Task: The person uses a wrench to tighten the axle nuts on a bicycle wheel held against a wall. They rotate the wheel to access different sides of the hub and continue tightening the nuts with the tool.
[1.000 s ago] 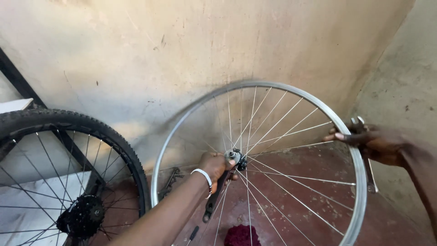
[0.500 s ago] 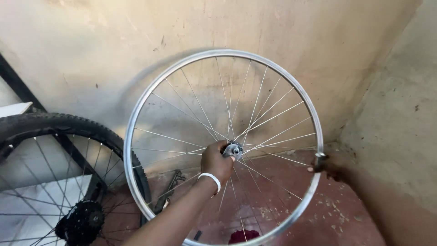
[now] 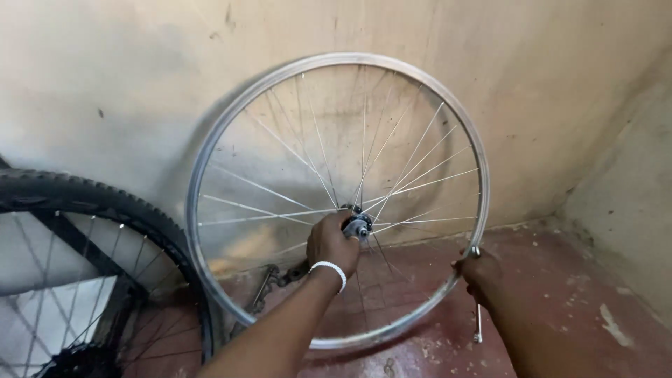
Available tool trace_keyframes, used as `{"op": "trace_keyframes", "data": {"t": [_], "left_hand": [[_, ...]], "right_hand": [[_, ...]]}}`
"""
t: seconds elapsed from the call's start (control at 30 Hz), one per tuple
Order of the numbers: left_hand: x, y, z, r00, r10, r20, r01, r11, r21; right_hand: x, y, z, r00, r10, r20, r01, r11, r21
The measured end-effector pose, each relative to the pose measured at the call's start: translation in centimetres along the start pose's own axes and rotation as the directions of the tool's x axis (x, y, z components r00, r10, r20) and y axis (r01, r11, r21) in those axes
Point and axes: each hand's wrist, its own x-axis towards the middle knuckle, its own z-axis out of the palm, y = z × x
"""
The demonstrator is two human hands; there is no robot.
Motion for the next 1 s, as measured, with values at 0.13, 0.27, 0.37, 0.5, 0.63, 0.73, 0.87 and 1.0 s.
{"op": "trace_keyframes", "data": {"t": [0.13,0.27,0.37,0.5,0.63,0.73,0.87,1.0], "left_hand": [[1.6,-1.1,1.3,0.999,0.052,0.002,-0.052,0.999,-0.014],[3.2,-3.2,4.1,0.999,0.047,-0.008,-0.047,0.999,-0.004],[3.3,-3.2,4.6,1.000,0.025,0.001,-0.025,1.000,0.001],[3.5,-3.4,5.2,1.000,0.024,0.009,-0.024,1.000,0.000],[2.9,-2.2,3.6,0.998,0.027,0.050,-0.030,0.998,0.062],[3.3,-2.5,3.7,0.992,0.103,0.080,-0.110,0.989,0.100],[4.2,-3.8,5.1,0.958,0.284,-0.026,-0.280,0.954,0.111],[3.7,-3.1,3.6,0.959,0.283,0.019,-0.282,0.950,0.131]], "right_hand": [[2.7,1.2,1.9,0.998,0.051,-0.032,-0.050,0.999,0.021],[3.6,5.7,2.1,0.821,-0.541,-0.182,0.388,0.763,-0.517],[-2.4,-0.1,4.8,0.488,-0.871,-0.062,0.513,0.344,-0.786],[-14.8,-13.5,6.9,0.974,-0.090,-0.207,0.095,0.995,0.015],[-16.6,-14.1,8.6,0.979,-0.202,-0.037,0.204,0.974,0.099],[-17.7,-15.3,10.6,0.931,-0.360,0.065,0.364,0.928,-0.078],[-18.3,-15.7,11.9,0.909,-0.415,0.027,0.416,0.906,-0.086],[-18.4,-16.4,12.1,0.898,-0.437,0.054,0.439,0.879,-0.187]]}}
